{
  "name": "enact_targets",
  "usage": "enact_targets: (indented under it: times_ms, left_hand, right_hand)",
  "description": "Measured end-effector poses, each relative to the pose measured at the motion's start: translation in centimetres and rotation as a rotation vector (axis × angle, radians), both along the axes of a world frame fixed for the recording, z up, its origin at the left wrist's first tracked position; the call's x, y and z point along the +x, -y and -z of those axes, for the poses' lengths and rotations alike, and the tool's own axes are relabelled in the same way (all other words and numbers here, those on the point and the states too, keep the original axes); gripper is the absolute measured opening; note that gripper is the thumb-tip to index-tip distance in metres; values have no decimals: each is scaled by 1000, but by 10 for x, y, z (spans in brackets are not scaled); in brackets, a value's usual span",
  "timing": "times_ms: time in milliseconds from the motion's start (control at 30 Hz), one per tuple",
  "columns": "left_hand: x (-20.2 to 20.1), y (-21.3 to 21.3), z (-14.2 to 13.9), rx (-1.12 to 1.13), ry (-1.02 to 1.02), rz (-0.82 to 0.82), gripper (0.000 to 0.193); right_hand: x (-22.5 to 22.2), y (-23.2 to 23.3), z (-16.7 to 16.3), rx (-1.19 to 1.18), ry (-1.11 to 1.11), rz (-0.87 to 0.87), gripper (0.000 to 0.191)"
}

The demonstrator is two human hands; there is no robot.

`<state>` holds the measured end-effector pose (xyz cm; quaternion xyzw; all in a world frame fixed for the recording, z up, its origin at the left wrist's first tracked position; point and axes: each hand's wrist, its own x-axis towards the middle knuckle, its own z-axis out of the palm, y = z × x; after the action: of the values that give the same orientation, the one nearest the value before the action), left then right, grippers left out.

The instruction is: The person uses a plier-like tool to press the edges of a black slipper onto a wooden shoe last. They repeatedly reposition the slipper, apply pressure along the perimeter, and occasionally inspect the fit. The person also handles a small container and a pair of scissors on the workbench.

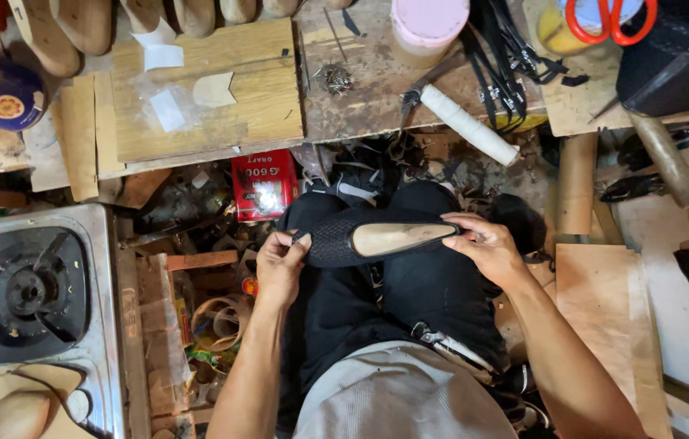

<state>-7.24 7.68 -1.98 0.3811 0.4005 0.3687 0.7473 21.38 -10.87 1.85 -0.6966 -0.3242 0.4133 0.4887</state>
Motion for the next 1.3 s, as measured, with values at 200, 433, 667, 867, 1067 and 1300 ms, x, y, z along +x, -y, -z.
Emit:
enact_targets:
  times_ms: [200,433,667,867,1067,1300]
  left_hand:
    - [-2,4,2,-41,215,-28,18]
    - [-11,13,7,-96,271,-34,17]
    - [-25,23,12,-97,306,-68,13]
    - [-33,32,14,-90,315,-59,13]
    - [-32,39,19,-115,327,-69,17]
    - [-24,43,16,-182,362,-45,15]
  right_hand:
    - [-4,9,1,145,4,-29,35]
    - [-12,30,1,242,-147,53,37]
    - [-26,47,-11,391,-375,102,42]
    - [-35,44,-15,326,-255,217,28]
    - [-43,45,-15,402,-477,364,28]
    - [-46,43,-24,493,-621,396,36]
